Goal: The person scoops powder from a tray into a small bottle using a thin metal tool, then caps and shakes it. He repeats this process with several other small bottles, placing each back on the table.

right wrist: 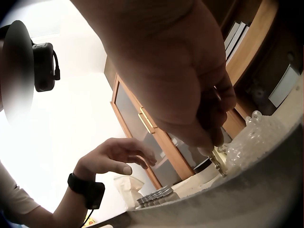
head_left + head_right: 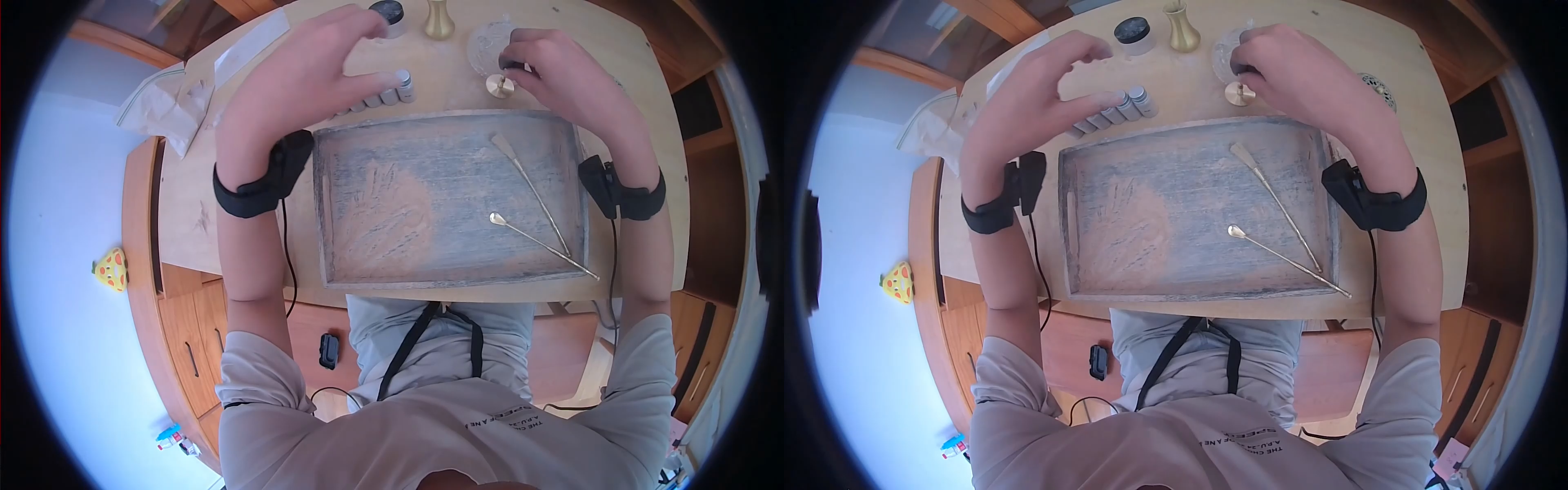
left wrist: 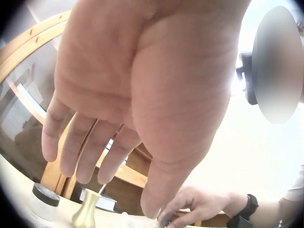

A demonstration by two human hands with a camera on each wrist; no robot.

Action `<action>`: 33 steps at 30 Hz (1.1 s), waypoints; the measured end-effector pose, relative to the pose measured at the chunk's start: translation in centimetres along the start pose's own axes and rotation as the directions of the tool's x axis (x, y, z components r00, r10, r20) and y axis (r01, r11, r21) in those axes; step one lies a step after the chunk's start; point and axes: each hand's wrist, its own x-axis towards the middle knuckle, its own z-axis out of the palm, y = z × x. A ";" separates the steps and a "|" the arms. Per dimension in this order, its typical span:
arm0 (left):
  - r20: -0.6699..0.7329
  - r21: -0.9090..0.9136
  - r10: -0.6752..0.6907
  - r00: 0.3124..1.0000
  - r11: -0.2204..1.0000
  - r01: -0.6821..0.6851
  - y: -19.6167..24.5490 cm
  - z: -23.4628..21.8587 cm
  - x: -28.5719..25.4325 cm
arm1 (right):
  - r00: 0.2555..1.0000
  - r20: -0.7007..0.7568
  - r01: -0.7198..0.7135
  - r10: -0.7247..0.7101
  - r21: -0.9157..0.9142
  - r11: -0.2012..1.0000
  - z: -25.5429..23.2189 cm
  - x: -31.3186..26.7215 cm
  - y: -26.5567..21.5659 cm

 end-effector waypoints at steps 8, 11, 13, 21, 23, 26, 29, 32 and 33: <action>-0.151 -0.140 0.154 0.977 0.975 -0.175 3.1 2.7 1.0 | 0.973 -0.204 0.151 -0.112 0.190 0.970 -4.3 0.0 -4.8; -0.154 -0.178 0.199 0.968 0.958 -0.225 3.3 3.1 1.2 | 0.979 -0.154 0.164 -0.137 0.178 0.970 -4.4 -0.4 -4.4; -0.150 -0.204 0.216 0.965 0.948 -0.244 3.5 3.1 1.2 | 0.971 -0.178 0.195 -0.158 0.218 0.956 -4.9 -0.5 -4.9; -0.182 -0.236 0.219 0.959 0.937 -0.259 4.3 2.9 1.3 | 0.942 -0.236 0.285 -0.239 0.183 0.941 -5.1 -0.6 -5.4; -0.185 -0.255 0.223 0.957 0.930 -0.266 4.3 2.9 1.3 | 0.932 -0.268 0.303 -0.244 0.207 0.930 -5.1 -0.7 -5.6; -0.178 -0.251 0.235 0.955 0.928 -0.275 4.4 2.6 1.3 | 0.942 -0.253 0.276 -0.220 0.214 0.937 -5.1 -0.8 -5.6; -0.187 -0.243 0.242 0.952 0.927 -0.284 4.5 2.5 1.3 | 0.955 -0.233 0.231 -0.182 0.203 0.952 -5.5 -0.8 -6.4; -0.178 -0.237 0.244 0.953 0.930 -0.283 4.5 2.5 1.2 | 0.971 -0.208 0.142 -0.115 0.122 0.982 -5.5 -0.9 -7.7; -0.170 -0.234 0.245 0.954 0.931 -0.281 4.5 2.5 1.2 | 0.974 -0.198 0.129 -0.110 0.088 0.988 -5.4 -1.0 -7.8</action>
